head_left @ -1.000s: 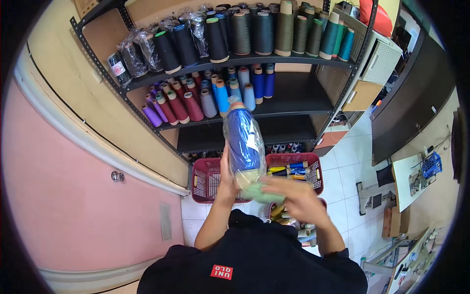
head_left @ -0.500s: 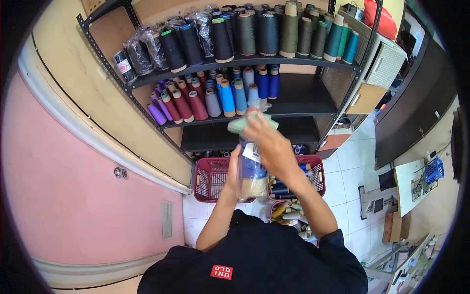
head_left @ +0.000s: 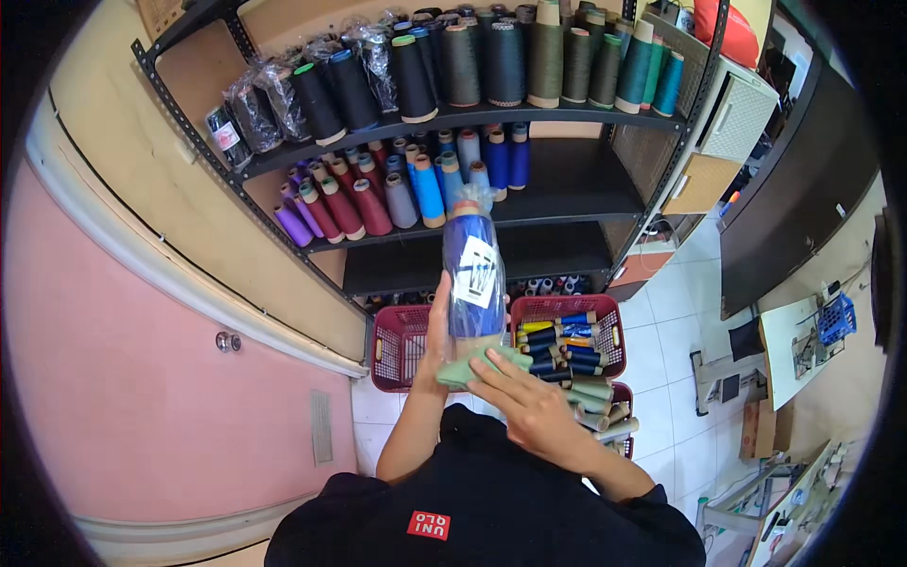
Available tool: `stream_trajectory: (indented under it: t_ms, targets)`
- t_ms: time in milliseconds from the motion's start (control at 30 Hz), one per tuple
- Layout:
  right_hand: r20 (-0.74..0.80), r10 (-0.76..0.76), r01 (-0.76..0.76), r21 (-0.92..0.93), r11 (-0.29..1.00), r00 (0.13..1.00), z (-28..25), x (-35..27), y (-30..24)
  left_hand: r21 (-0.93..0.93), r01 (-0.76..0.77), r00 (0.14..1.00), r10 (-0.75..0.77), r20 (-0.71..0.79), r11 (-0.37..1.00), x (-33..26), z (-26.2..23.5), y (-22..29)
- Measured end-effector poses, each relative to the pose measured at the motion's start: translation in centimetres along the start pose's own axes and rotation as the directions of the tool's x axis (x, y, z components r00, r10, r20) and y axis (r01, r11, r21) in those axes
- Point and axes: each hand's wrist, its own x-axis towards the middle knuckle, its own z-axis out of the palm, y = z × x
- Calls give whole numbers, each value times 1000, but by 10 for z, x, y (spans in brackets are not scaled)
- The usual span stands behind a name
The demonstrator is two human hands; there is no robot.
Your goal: Cleaning and wiping down thread spools with a cloth and placing them in a collection basket.
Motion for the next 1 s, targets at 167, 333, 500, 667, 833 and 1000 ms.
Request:
stream_trajectory:
  t_ms: [167,333,500,667,833,1000]
  targets:
    - [-242,-30,46,61,997,970,-85,27,7,-207,212,976,-195,100,955,-3,16,-5]
    - [-610,-88,-37,-190,981,788,-80,83,62,-3,127,988,-127,89,992,-1,-1,-26]
    - [-402,-35,-35,-166,986,915,-9,69,76,74,35,997,-30,-75,997,16,-24,-43]
    - [-342,-27,-31,-162,986,939,12,29,39,-98,74,981,-55,188,992,9,-9,-27]
    - [-265,-41,-5,-173,985,963,17,4,29,-96,164,953,-132,271,982,54,2,-17]
    - [-259,-16,-39,-204,978,966,12,-10,45,-40,50,992,-45,118,998,67,6,-26]
